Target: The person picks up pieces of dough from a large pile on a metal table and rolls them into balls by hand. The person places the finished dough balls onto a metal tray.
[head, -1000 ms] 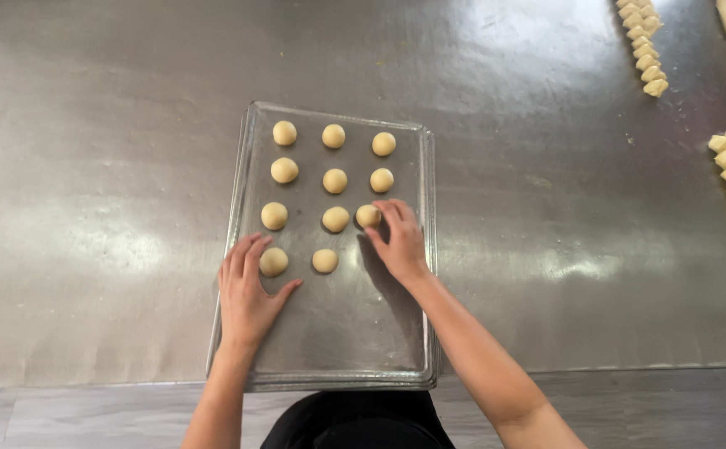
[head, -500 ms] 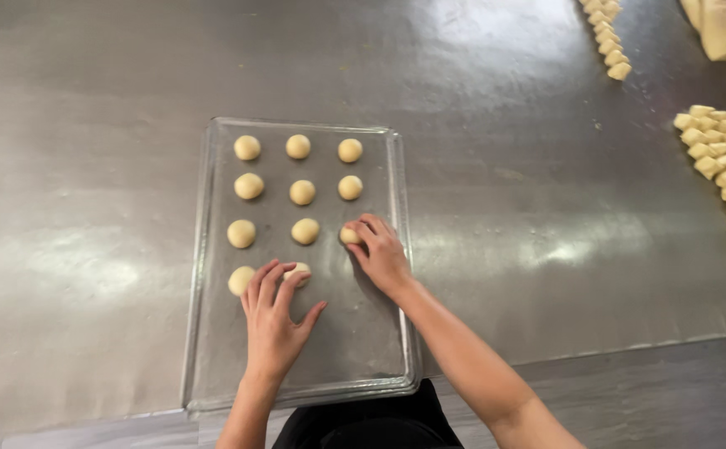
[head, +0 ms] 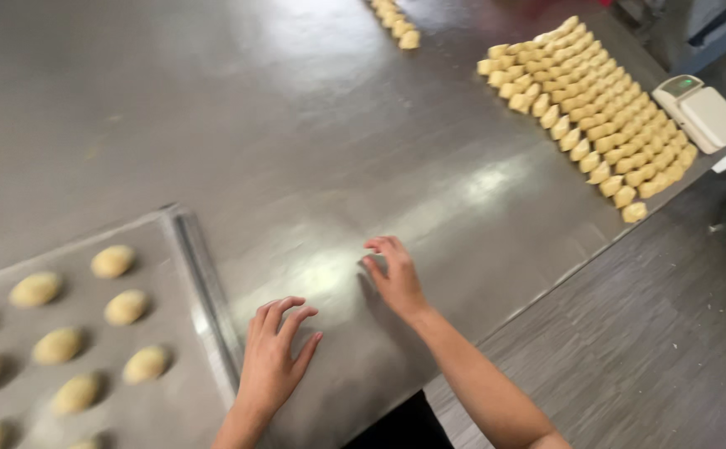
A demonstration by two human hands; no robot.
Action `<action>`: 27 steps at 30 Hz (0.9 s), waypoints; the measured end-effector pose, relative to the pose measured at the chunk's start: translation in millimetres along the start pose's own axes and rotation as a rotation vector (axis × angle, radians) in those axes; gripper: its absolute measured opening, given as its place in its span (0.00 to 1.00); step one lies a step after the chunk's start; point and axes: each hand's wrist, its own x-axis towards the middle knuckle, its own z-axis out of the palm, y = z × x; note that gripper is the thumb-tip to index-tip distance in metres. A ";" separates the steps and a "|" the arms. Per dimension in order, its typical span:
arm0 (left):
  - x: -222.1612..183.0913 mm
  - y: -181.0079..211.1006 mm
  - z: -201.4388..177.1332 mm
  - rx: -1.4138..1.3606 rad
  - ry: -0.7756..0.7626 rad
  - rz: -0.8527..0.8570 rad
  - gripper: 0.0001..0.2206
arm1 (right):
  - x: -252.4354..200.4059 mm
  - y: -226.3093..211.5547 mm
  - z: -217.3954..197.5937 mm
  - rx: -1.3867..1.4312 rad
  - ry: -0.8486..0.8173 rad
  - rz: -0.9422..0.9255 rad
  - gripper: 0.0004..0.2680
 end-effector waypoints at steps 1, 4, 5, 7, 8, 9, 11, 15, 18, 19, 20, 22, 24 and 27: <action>23.9 7.6 24.8 -0.010 -0.018 0.027 0.17 | 8.9 35.1 -21.7 -0.022 0.037 0.043 0.08; 94.0 43.9 114.4 -0.085 -0.079 0.033 0.15 | 47.7 147.9 -94.6 -0.093 0.142 0.182 0.09; 122.9 54.4 144.8 -0.114 -0.103 0.031 0.15 | 60.8 180.4 -117.2 -0.120 0.177 0.242 0.08; 182.8 72.0 208.7 -0.134 -0.133 0.047 0.14 | 93.4 244.3 -160.1 -0.187 0.238 0.331 0.09; 209.7 78.9 239.5 -0.145 -0.152 0.049 0.14 | 114.0 275.5 -180.4 -0.229 0.264 0.359 0.09; 236.4 83.5 266.9 -0.111 -0.155 0.080 0.16 | 131.5 300.4 -196.7 -0.270 0.278 0.391 0.10; 293.9 84.5 317.9 -0.031 -0.171 0.124 0.19 | 174.0 344.8 -223.3 -0.324 0.252 0.475 0.13; 400.8 82.2 400.9 0.145 -0.140 0.195 0.19 | 247.3 404.7 -243.5 -0.537 0.204 0.374 0.18; 467.1 84.0 449.5 0.241 -0.064 0.226 0.18 | 272.2 423.0 -247.0 -0.614 0.152 0.347 0.20; 484.1 85.6 463.6 0.249 -0.045 0.228 0.19 | 276.7 424.0 -247.4 -0.626 0.113 0.372 0.20; 499.4 87.7 476.2 0.258 -0.026 0.230 0.20 | 278.4 423.1 -249.9 -0.618 0.084 0.374 0.20; 530.2 88.8 492.4 0.278 -0.026 0.240 0.22 | 285.2 418.6 -255.7 -0.599 0.043 0.378 0.20; 548.8 89.7 503.3 0.294 -0.075 0.235 0.23 | 292.4 414.6 -262.2 -0.611 -0.068 0.428 0.20; 572.6 87.8 514.4 0.357 -0.184 0.283 0.17 | 303.9 413.1 -269.8 -0.628 -0.166 0.429 0.21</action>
